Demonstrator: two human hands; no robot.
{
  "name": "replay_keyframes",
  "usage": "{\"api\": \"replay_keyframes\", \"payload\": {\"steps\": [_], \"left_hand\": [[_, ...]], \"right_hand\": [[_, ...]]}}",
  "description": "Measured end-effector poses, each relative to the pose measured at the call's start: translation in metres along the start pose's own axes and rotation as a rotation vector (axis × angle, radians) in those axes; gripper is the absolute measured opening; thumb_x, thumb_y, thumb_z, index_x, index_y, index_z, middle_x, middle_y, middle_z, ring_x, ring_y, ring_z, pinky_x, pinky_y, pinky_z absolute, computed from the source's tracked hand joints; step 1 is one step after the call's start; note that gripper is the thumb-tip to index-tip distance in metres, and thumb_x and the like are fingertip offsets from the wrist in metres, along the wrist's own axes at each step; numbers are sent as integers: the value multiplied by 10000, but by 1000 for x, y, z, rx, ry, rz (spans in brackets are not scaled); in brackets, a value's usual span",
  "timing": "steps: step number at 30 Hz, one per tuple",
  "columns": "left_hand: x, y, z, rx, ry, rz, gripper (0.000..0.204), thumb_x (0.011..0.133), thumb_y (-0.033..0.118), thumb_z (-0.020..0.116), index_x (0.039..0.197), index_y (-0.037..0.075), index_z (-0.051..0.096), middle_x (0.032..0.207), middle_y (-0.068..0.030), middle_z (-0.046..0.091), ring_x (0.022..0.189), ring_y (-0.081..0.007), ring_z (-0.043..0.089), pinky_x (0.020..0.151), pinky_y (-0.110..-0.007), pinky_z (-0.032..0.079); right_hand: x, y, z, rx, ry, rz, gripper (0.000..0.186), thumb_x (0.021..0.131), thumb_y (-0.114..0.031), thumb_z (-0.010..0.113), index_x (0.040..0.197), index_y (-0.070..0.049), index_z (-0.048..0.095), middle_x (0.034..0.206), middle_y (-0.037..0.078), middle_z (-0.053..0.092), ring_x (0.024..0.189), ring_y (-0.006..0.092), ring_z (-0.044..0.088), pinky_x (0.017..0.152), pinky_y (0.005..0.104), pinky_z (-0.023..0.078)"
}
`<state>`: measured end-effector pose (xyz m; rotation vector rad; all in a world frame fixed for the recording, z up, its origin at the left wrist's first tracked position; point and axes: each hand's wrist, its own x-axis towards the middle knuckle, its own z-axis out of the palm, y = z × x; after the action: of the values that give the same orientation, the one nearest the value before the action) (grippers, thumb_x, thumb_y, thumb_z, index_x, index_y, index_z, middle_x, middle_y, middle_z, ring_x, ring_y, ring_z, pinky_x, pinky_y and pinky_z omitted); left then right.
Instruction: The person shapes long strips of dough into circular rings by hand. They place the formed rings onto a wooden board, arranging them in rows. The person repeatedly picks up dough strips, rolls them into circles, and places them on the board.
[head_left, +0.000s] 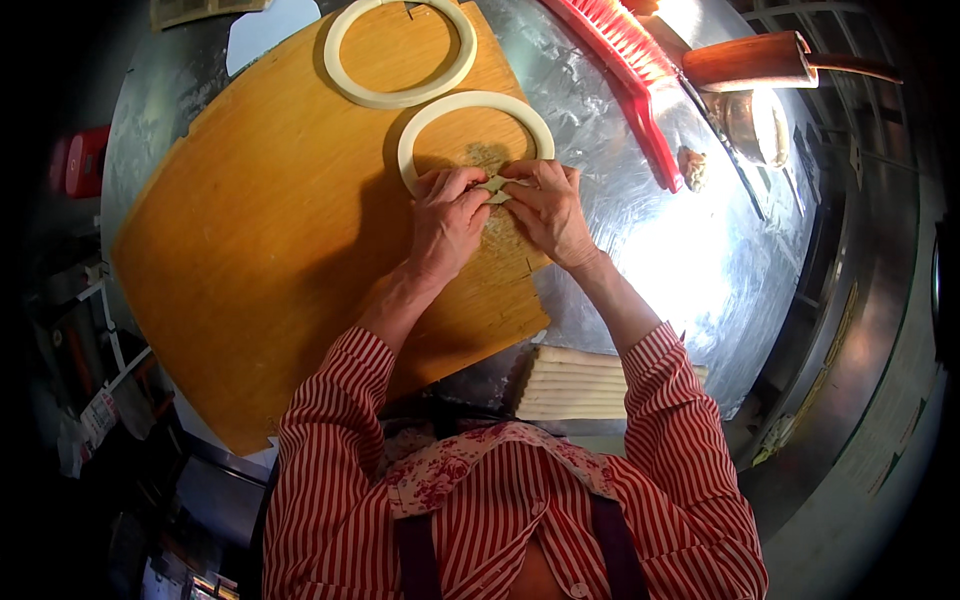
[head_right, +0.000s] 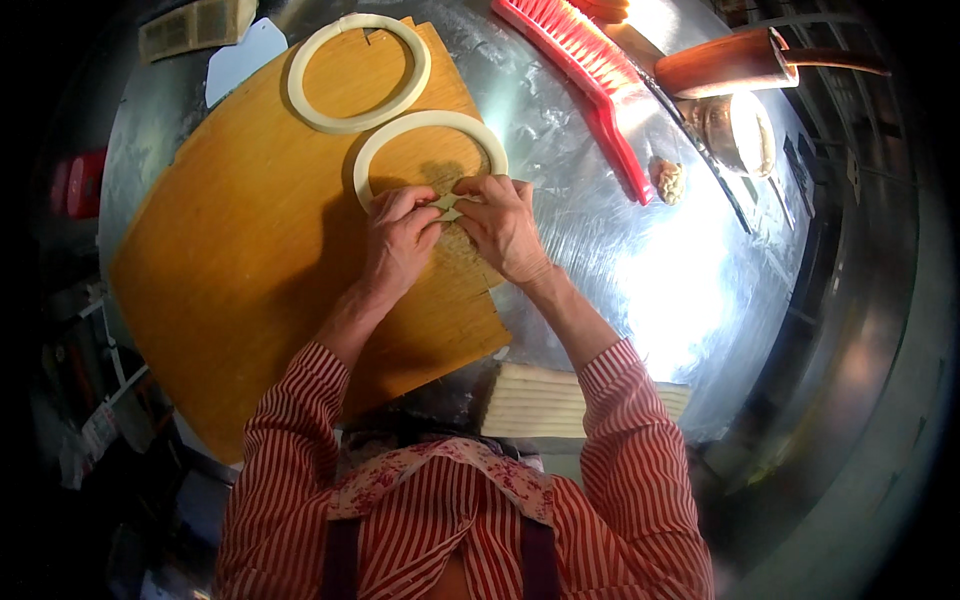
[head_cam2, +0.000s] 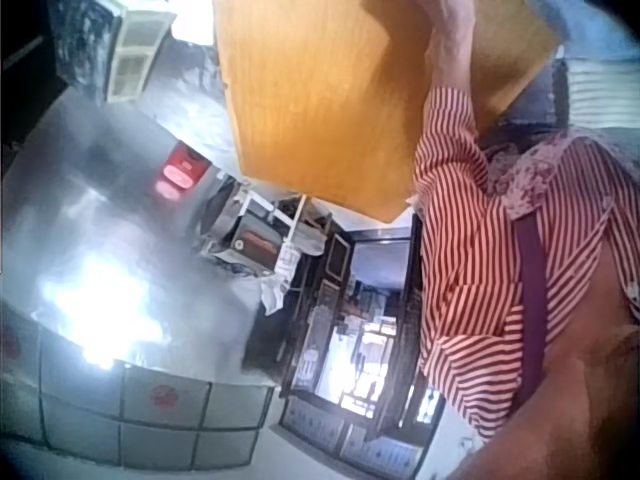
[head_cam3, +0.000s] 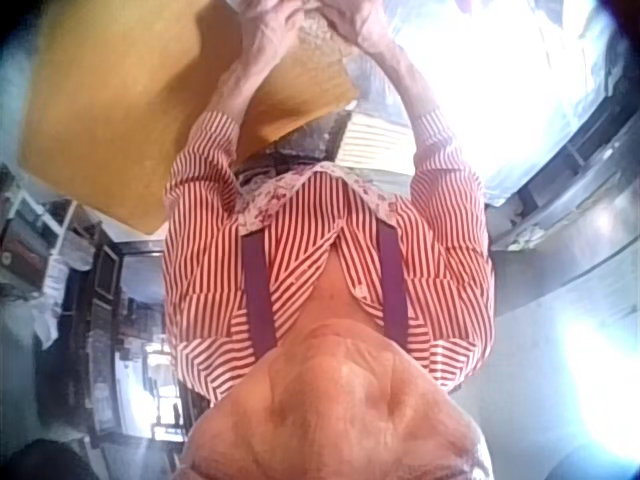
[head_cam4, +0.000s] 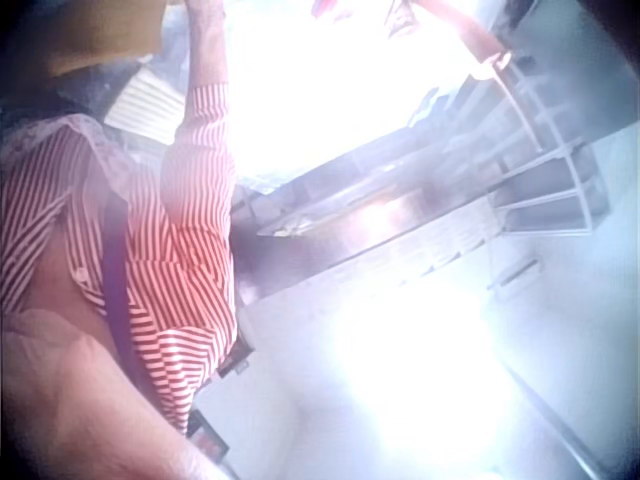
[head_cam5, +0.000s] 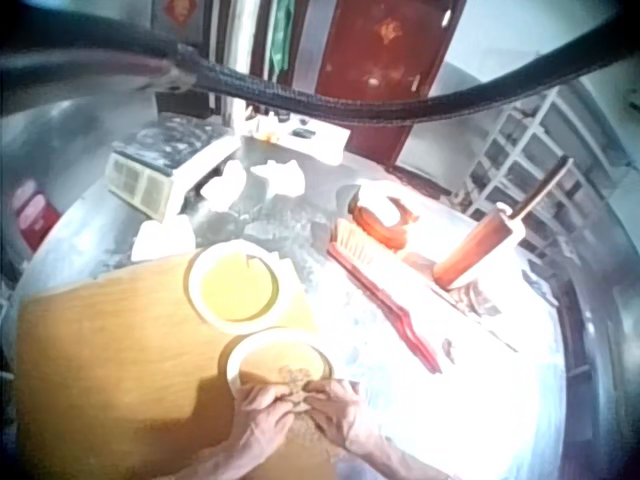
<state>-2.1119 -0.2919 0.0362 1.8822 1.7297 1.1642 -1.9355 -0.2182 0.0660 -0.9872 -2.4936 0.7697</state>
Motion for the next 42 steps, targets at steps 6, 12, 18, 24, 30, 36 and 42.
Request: {"api": "replay_keyframes", "payload": {"steps": [6,12,18,24,30,36,42], "left_hand": [[1,3,2,18,-4,55,140,705,0,733,832,31,683,1061,-40,625,993,-257,608,908,-417,452],[-2,4,3,35,0,14,160,699,-36,726,838,30,685,1087,-59,625,1003,-282,605,918,-420,460],[-8,4,-7,-54,-1,-176,402,705,-67,732,1081,58,666,1105,-86,654,1067,-308,601,932,-427,471],[-4,10,-9,-122,-88,-275,572,721,-98,672,1264,50,569,1115,-116,684,1097,-317,606,1008,-436,443],[3,13,-10,-212,-153,-307,611,735,-117,612,1325,10,520,1180,-162,678,1128,-327,616,1035,-432,431],[10,6,-5,-348,-204,-322,601,776,-150,545,1360,-13,514,1222,-170,684,1156,-316,644,924,-384,538],[9,0,4,-293,-209,-267,558,826,-133,527,1372,-18,506,1167,-175,712,1138,-309,654,916,-372,539]], "right_hand": [[1,-5,1,-104,-4,-89,132,792,-69,705,918,-97,730,1168,-1,633,1075,187,567,942,392,365],[-2,-3,0,-114,-18,-103,228,761,-80,730,988,-70,717,1193,21,622,1094,203,568,952,405,374],[-6,-19,1,-56,109,49,320,715,-110,798,1020,-57,715,1186,44,622,1116,229,567,982,415,369],[-10,-17,23,-136,232,-9,294,711,-103,803,992,-71,721,1144,33,634,1086,224,586,958,412,382],[-13,-18,26,-164,230,-56,225,747,-87,769,966,-85,719,1144,27,632,1114,215,588,938,412,385],[-31,-25,25,-359,171,-35,318,804,-138,731,1119,-122,692,1323,35,576,1225,222,543,1034,475,352],[-48,-36,21,-394,78,37,444,843,-143,709,1281,-128,639,1464,91,494,1304,282,493,1107,540,313]]}}
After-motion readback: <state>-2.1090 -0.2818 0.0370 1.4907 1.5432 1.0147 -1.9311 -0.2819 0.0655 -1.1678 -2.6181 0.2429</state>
